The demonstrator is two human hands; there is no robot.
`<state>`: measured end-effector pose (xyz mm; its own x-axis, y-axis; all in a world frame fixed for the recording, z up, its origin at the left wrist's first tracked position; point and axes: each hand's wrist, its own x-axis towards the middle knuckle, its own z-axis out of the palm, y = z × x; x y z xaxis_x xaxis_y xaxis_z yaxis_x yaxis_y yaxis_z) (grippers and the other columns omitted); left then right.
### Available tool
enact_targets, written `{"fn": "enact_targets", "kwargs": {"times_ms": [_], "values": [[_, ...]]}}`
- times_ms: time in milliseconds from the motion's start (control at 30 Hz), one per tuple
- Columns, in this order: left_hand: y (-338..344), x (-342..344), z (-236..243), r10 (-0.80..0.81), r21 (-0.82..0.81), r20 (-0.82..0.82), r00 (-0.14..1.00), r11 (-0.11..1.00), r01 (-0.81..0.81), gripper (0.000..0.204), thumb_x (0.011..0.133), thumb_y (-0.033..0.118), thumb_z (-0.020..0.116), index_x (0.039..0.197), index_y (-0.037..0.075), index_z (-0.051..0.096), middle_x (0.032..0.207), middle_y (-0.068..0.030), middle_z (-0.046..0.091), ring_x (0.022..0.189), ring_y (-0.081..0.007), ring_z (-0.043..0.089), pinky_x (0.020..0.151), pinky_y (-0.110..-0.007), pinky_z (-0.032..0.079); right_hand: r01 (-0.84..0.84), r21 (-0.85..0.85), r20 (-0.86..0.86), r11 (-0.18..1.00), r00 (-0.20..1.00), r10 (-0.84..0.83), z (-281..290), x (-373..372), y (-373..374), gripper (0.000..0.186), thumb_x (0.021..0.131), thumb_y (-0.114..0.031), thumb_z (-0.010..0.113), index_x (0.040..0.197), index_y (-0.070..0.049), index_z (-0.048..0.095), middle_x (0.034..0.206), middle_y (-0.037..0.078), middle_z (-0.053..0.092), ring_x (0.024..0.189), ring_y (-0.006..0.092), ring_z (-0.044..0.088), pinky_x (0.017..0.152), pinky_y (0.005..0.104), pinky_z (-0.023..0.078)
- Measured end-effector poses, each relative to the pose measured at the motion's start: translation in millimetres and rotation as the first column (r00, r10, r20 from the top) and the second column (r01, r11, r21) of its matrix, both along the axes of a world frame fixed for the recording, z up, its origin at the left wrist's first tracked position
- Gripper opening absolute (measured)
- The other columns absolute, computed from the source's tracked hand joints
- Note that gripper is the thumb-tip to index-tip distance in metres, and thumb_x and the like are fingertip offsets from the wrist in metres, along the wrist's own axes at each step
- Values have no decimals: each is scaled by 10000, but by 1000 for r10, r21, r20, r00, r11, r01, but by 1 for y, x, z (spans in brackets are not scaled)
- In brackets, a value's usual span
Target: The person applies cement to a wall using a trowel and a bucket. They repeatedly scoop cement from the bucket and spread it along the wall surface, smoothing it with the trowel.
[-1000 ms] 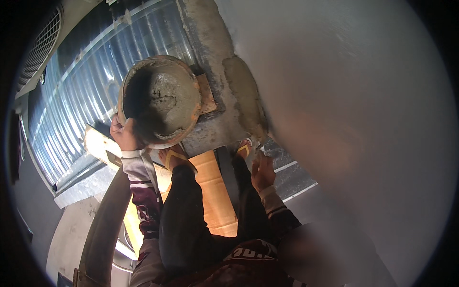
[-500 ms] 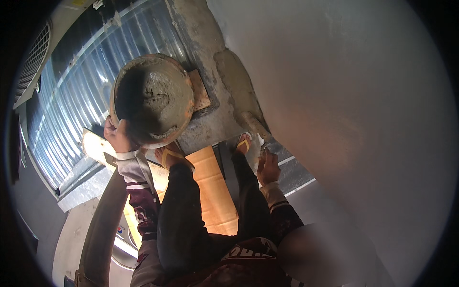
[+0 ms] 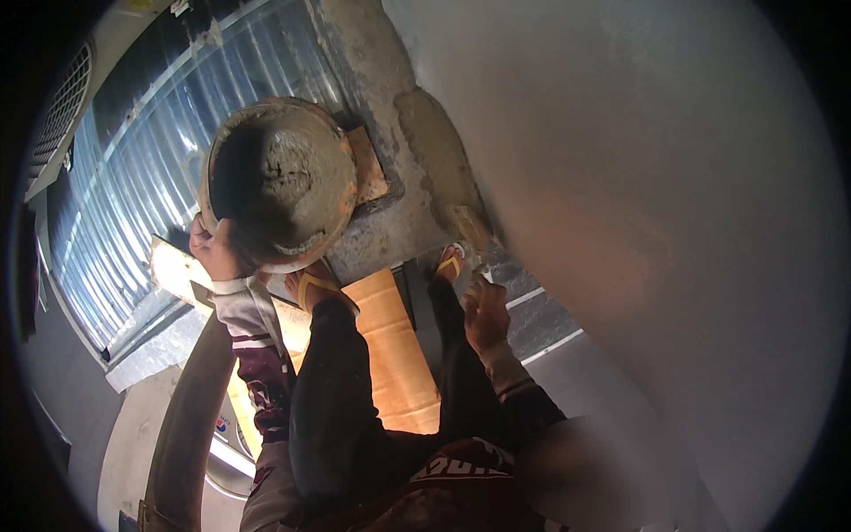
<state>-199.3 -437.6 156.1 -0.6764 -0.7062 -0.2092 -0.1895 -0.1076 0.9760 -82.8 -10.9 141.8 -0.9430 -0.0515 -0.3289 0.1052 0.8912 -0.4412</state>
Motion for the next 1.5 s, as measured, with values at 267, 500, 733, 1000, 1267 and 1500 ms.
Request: {"fn": "enact_targets", "kwargs": {"times_ms": [267,500,733,1000,1267,1500], "values": [[-2,2,-5,18,39,-50,999,999,-16,164,715,-96,526,843,-16,591,789,-10,608,655,-64,503,633,-200,397,120,-16,116,993,986,-117,-8,-37,-29,438,879,-183,598,1282,-90,455,1161,196,504,1064,406,519,884,470,460],[-4,2,-7,53,68,-85,995,997,-47,175,716,-108,521,843,-10,589,787,-6,608,651,-62,502,625,-199,393,181,8,26,983,983,-182,3,-27,-20,444,897,-200,580,1288,-46,438,1192,221,489,1088,417,505,902,465,453],[-7,5,-9,35,41,-31,999,999,-34,178,720,-106,522,858,-17,593,793,-5,610,658,-64,508,635,-201,403,92,-39,-42,995,995,-94,-1,-3,-23,452,930,-209,552,1293,29,423,1208,251,489,1103,425,495,956,450,416],[-10,8,-10,2,-9,-13,1000,1000,-3,134,730,-80,542,831,-4,586,780,2,598,655,-57,497,627,-202,395,135,-318,-159,938,968,-193,-66,-93,-119,459,925,-183,555,1314,26,432,1242,261,519,1158,410,504,979,438,407],[-3,5,-7,3,28,-51,999,1000,-1,123,763,-86,563,852,-7,595,781,-5,609,649,-61,510,636,-201,415,333,-347,13,877,936,-351,-66,-142,-144,439,930,-185,546,1308,11,437,1232,262,537,1150,421,515,948,450,429],[-6,8,-9,-16,87,-136,991,996,28,157,771,-80,558,905,-6,590,827,-25,626,673,-75,537,653,-214,438,323,-359,-116,876,916,-385,-69,-109,-125,445,946,-175,519,1325,32,411,1265,271,510,1183,408,500,993,426,398]]}}
